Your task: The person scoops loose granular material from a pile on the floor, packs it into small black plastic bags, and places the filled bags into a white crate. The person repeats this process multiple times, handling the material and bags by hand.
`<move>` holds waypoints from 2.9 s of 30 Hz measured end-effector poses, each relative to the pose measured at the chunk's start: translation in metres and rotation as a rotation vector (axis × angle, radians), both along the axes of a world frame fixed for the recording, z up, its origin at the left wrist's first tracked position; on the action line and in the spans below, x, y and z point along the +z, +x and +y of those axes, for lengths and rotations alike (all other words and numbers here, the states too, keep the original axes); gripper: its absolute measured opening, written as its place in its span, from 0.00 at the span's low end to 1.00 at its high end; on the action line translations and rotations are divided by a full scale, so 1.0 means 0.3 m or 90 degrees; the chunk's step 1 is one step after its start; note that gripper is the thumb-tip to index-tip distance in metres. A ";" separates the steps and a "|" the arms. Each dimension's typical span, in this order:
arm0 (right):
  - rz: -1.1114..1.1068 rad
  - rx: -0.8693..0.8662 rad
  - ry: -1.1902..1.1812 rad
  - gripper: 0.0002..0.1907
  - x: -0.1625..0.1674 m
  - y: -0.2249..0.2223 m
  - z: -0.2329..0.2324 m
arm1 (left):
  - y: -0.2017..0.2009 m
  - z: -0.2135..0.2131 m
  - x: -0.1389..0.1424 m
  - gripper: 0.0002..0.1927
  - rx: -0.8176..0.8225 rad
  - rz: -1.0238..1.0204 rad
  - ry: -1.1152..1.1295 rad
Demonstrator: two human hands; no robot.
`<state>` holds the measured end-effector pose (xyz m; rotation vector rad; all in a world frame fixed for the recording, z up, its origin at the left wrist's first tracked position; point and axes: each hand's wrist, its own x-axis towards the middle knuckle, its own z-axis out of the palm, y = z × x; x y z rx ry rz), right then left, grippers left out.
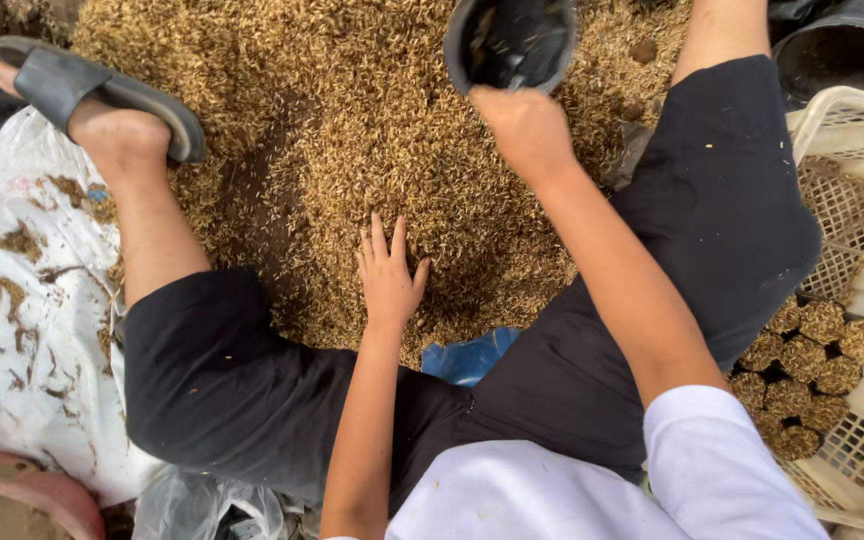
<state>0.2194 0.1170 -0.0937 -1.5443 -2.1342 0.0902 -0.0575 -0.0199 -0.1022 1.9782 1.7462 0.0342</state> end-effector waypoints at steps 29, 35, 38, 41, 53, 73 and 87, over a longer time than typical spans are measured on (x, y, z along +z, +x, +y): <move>0.084 -0.241 -0.007 0.06 0.165 -0.060 -0.037 | -0.006 0.009 0.061 0.29 0.173 -0.127 0.116; 0.841 -0.133 -0.572 0.08 0.243 -0.331 -0.249 | 0.026 0.096 0.152 0.22 0.384 -0.730 -0.058; 0.964 -0.110 -0.643 0.10 0.241 -0.399 -0.317 | 0.042 0.100 0.148 0.13 0.501 -0.742 -0.142; 0.874 -0.130 -0.581 0.09 0.236 -0.398 -0.342 | 0.036 0.100 0.141 0.11 0.452 -0.816 -0.046; 0.893 -0.232 -0.630 0.08 0.204 -0.327 -0.371 | 0.088 0.046 0.203 0.20 0.103 -0.492 0.287; 0.491 -0.196 -0.294 0.08 0.158 -0.337 -0.446 | 0.090 0.018 0.222 0.06 0.179 -0.494 0.242; 0.588 -0.076 -0.290 0.20 0.140 -0.386 -0.434 | 0.064 0.036 0.194 0.19 0.288 -0.583 0.131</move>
